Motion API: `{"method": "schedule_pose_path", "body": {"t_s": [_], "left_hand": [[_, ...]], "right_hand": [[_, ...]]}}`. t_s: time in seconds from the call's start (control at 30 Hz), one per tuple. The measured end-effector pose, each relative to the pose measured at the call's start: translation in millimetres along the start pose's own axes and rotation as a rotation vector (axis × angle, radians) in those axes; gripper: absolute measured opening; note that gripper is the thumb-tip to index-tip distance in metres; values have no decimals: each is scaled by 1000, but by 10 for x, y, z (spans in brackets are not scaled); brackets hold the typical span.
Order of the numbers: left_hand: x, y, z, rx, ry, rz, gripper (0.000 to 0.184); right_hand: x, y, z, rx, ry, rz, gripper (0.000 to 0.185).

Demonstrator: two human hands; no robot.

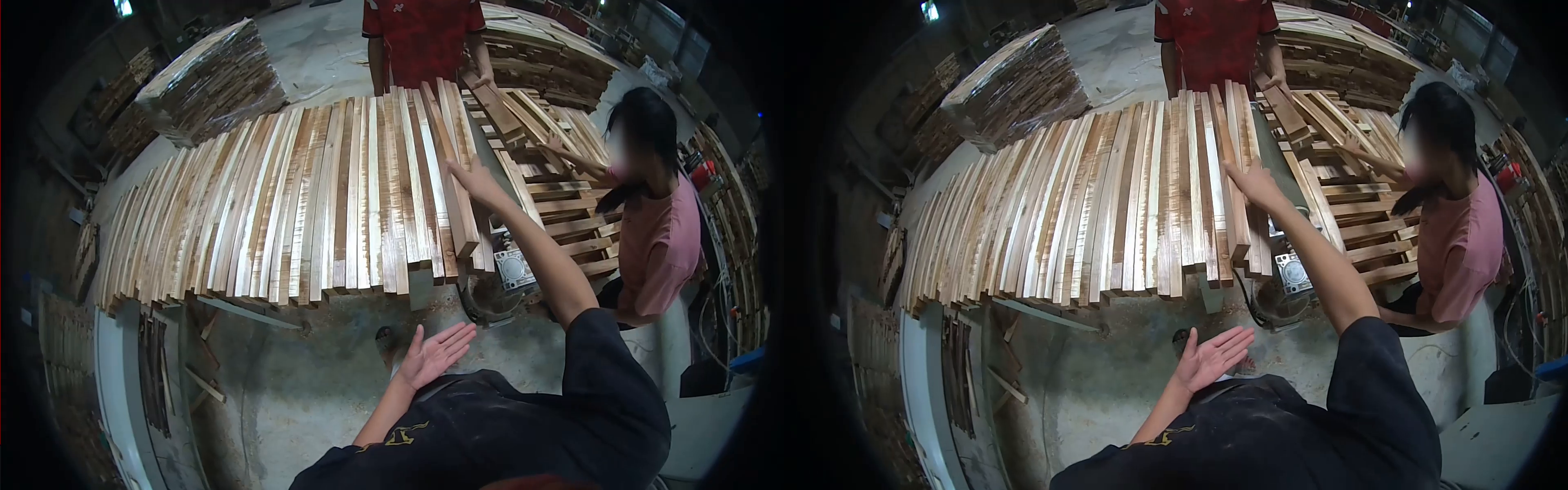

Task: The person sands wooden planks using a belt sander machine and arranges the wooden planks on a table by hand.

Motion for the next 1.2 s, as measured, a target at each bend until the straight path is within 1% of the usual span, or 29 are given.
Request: {"method": "schedule_pose_path", "body": {"t_s": [0.03,0.07,0.13,0.17,0.2,0.27,0.3,0.33,0.4,0.43,0.47,0.53,0.57,0.6,0.67,0.7,0.73,0.8,0.83,0.87,0.93,0.97,1.0,1.07,1.1,1.13,1.2], "left_hand": [[-24,-38,43,9,33,4,102],[-50,-72,34,0,14,-7,102],[-36,-135,79,-52,91,57,100],[-48,-156,59,-66,78,34,97],[-77,-163,2,-77,53,10,97],[-104,-153,-100,-89,19,-116,94],[-123,-132,-160,-108,34,-143,94],[-144,-101,-223,-126,14,-157,94],[-196,-8,-332,-116,67,-264,90],[-216,36,-376,-112,80,-281,87],[-221,73,-392,-129,67,-283,87],[-246,141,-433,-118,119,-324,87],[-246,145,-425,-99,130,-324,87],[-223,147,-417,-103,133,-326,87],[-182,136,-352,-133,160,-303,86],[-155,133,-331,-134,165,-311,86],[-112,114,-289,-158,161,-291,85],[-47,81,-209,-177,168,-279,85],[-12,59,-160,-197,164,-255,84],[17,35,-126,-213,160,-228,83],[71,-15,-51,-221,170,-214,81],[88,-29,-20,-249,167,-230,80],[87,-40,13,-278,164,-252,79],[80,-53,63,-289,178,-254,78],[67,-49,98,-305,185,-248,77],[53,-28,137,-306,195,-251,77],[16,24,199,-343,248,-290,76]], "right_hand": [[-2,-53,15,-8,1,-22,108],[78,-159,153,105,-47,-96,104],[49,-135,258,112,-80,6,97],[36,-126,311,114,-97,57,93],[150,-66,342,8,-88,251,94],[187,220,312,115,-144,382,98],[287,189,410,153,-90,326,102],[302,146,437,151,-79,297,102],[319,41,422,254,-48,288,97],[345,-14,443,270,-69,314,91],[329,27,467,279,-59,297,91],[307,71,451,139,-102,365,87],[293,148,487,41,-124,410,75],[146,349,408,43,-128,408,75],[-154,733,286,-421,-300,647,64],[-97,655,514,-400,-338,593,54],[-89,586,531,-403,-348,588,54],[-73,450,550,-268,-368,336,59],[1,267,758,-363,-308,323,62],[-37,232,725,-366,-316,326,62],[-239,184,607,-378,-114,241,67],[-312,156,464,-247,-43,157,81],[-311,117,403,-245,-49,159,81],[-248,73,225,-121,0,33,86],[-234,104,28,-124,43,48,92],[-190,117,-129,-120,34,47,92],[-101,96,-393,-199,79,45,98]]}}
Point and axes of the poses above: each hand's wrist, its own z-axis away from the middle knuckle, its own y-axis out of the palm, x = y × z, the point moved 2 cm from there along -z, towards the middle knuckle, and after that the axes turned 3 degrees about x, right-handed, at the moved point
